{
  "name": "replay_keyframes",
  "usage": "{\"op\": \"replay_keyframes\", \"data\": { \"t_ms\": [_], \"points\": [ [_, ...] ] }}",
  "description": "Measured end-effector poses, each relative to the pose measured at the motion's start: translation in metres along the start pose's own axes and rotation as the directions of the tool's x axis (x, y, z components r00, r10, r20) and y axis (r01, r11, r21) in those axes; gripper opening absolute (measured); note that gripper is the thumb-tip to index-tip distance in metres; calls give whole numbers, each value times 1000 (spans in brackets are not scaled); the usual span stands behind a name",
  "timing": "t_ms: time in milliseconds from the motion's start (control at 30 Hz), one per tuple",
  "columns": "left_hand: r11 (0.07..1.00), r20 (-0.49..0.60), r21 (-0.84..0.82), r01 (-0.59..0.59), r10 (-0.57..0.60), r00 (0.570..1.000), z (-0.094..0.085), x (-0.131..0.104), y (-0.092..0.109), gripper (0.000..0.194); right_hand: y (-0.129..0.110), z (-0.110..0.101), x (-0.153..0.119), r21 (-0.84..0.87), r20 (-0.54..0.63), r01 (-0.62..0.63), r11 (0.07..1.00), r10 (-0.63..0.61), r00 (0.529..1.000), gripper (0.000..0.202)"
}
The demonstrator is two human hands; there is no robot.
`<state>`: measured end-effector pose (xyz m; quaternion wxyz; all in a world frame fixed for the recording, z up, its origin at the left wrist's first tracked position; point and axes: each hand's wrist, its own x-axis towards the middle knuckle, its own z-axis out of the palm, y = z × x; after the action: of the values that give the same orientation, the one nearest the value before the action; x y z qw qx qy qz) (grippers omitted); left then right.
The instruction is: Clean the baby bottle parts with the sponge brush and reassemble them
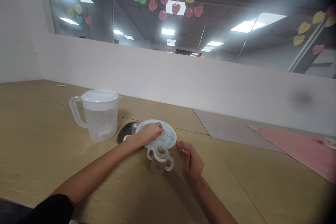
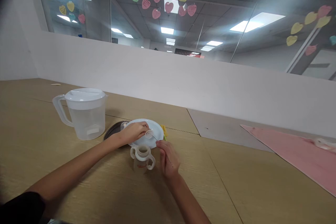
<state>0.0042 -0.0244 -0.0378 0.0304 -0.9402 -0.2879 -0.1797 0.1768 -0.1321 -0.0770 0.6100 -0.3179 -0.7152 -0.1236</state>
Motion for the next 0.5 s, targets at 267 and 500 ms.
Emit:
{"op": "replay_keyframes", "data": {
  "t_ms": [267,500],
  "points": [
    [1000,41,-14,-23,24,999,1,2,1,26,0,3,2,-111,111,20,994,-8,994,23],
    [999,31,-43,-34,35,999,-3,1,0,25,3,2,2,-129,67,25,991,-16,998,24]
  ]
}}
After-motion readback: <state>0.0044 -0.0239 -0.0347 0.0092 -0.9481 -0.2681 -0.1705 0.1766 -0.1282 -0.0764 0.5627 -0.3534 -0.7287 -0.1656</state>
